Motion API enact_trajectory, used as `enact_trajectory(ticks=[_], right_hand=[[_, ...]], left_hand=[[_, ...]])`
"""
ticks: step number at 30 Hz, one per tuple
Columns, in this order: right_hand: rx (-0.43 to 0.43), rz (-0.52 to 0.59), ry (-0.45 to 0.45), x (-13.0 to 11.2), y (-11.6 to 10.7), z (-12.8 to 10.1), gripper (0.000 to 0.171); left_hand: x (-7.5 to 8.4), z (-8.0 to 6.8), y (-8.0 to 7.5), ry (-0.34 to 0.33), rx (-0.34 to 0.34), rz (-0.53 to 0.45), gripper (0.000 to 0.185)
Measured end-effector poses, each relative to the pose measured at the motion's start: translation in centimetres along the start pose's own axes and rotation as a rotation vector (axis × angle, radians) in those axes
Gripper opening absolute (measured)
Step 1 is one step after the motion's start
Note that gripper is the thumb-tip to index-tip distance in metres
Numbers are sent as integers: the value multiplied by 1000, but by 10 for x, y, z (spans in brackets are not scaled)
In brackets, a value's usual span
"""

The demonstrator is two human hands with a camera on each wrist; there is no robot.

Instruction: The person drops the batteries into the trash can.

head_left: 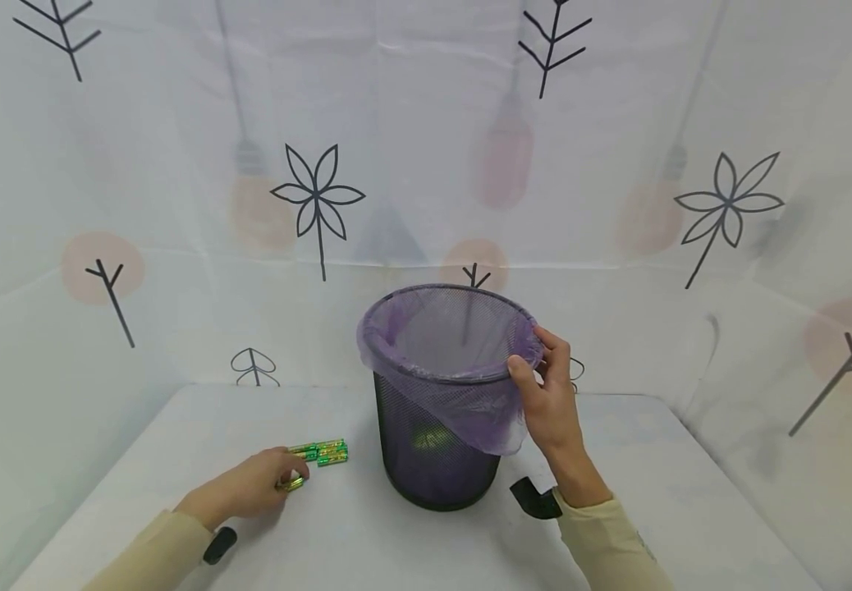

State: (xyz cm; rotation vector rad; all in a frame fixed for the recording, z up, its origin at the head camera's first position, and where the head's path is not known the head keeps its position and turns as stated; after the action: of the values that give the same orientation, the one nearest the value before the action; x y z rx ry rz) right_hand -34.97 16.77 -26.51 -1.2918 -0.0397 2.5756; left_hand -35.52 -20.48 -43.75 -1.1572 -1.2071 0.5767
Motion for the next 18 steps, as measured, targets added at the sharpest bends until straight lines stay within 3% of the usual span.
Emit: enact_trajectory(ticks=[6, 18], right_hand=[[-1, -3, 5, 0, 0, -1, 57], [5, -7, -2, -1, 0, -1, 56]], left_hand=[[8, 4, 1, 35, 16, -5, 30], [2, 0, 0, -17, -5, -41, 33]])
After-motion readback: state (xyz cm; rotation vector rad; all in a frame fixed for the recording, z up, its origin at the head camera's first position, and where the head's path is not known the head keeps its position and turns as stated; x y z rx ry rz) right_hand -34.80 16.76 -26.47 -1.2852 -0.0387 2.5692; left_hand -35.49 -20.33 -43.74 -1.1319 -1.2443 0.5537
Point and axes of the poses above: each hand's wrist, its own z-axis towards the middle knuckle, its own y-axis out of the palm, x = y × z, the point moved 10 cm from there along z, towards the middle knuckle, and after that the axes turned 2 degrees about x, right-handed, at the moved point
